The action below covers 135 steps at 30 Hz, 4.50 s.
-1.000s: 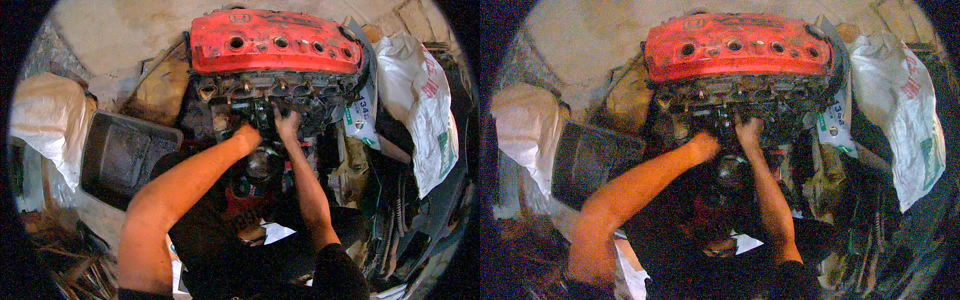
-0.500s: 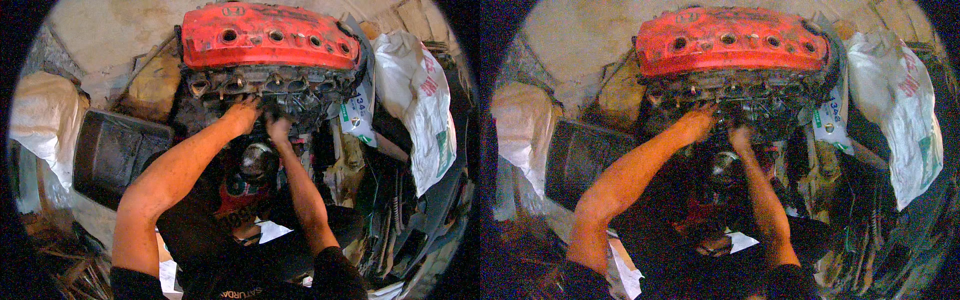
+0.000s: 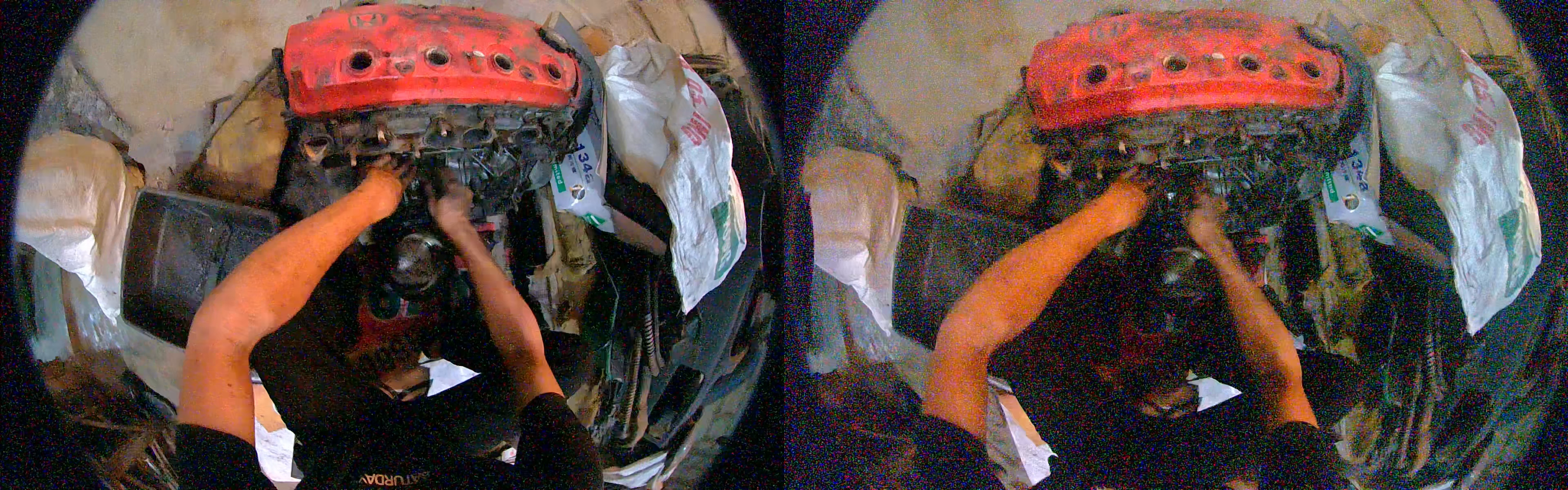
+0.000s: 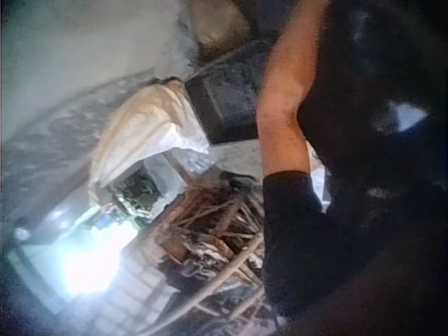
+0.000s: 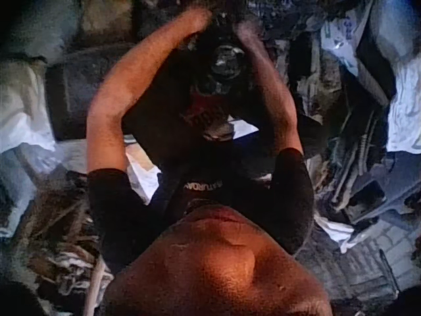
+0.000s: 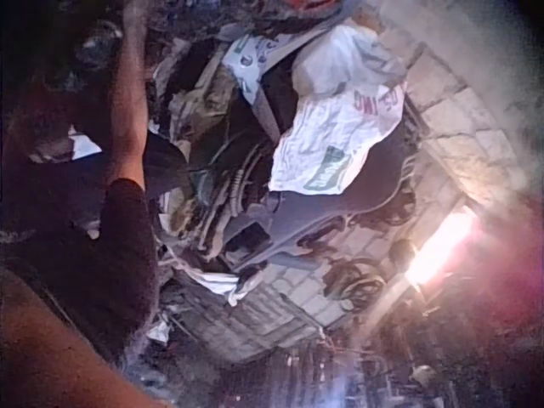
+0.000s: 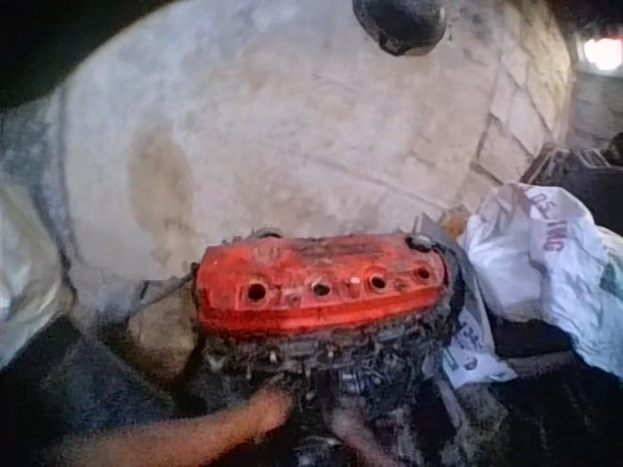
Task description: The person sits on the floor and uses their hands to reach into and remove internal components from an engine block.
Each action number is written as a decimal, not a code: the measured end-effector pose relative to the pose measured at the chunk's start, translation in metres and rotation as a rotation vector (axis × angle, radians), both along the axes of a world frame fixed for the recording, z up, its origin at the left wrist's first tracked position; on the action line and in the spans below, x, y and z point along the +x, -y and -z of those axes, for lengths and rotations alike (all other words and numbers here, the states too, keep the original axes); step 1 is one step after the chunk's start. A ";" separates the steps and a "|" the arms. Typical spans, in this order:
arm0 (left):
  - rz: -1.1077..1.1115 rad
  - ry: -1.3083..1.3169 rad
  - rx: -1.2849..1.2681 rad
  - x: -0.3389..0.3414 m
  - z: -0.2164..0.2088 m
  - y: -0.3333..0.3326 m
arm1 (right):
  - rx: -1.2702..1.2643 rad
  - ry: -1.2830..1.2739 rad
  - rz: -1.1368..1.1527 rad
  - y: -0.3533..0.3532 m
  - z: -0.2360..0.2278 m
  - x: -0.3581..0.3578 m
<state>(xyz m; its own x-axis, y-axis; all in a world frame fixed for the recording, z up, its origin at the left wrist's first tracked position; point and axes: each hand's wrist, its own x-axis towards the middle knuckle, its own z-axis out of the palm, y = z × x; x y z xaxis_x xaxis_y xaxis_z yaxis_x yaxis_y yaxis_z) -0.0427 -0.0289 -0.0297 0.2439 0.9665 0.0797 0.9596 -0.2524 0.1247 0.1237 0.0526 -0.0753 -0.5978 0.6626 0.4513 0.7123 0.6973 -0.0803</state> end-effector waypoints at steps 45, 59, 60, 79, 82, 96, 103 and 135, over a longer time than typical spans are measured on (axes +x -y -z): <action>0.001 -0.109 -0.233 0.038 0.058 -0.009 | -0.029 0.203 -0.333 -0.019 -0.012 0.016; 0.158 0.218 0.188 0.029 0.085 -0.019 | -0.022 0.076 -0.348 -0.012 -0.010 0.010; 0.169 0.229 0.206 0.031 0.085 -0.023 | -0.045 0.044 -0.353 -0.019 -0.012 0.010; 0.150 0.129 0.154 0.037 0.062 -0.029 | -0.052 0.256 -0.196 -0.027 -0.027 0.020; 0.126 0.125 0.120 0.022 0.106 -0.037 | -0.053 0.424 -0.189 -0.006 -0.017 0.006; 0.057 0.129 -0.240 0.034 -0.057 0.010 | -0.047 0.159 -0.217 -0.025 0.011 0.018; 0.092 -0.148 -0.075 0.033 -0.031 0.010 | 0.116 0.156 -0.356 -0.016 0.000 0.022; -0.076 1.403 -0.475 0.051 -0.073 -0.021 | -1.544 -1.675 0.065 0.032 -0.082 0.056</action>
<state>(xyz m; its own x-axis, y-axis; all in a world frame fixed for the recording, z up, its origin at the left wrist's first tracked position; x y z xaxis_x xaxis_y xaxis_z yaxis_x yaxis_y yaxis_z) 0.0080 -0.0076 0.0437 0.1856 0.9756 -0.1173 -0.0028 0.1199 0.9928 0.1792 0.0208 0.0063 -0.3276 0.8807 -0.3420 -0.5293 -0.4709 -0.7058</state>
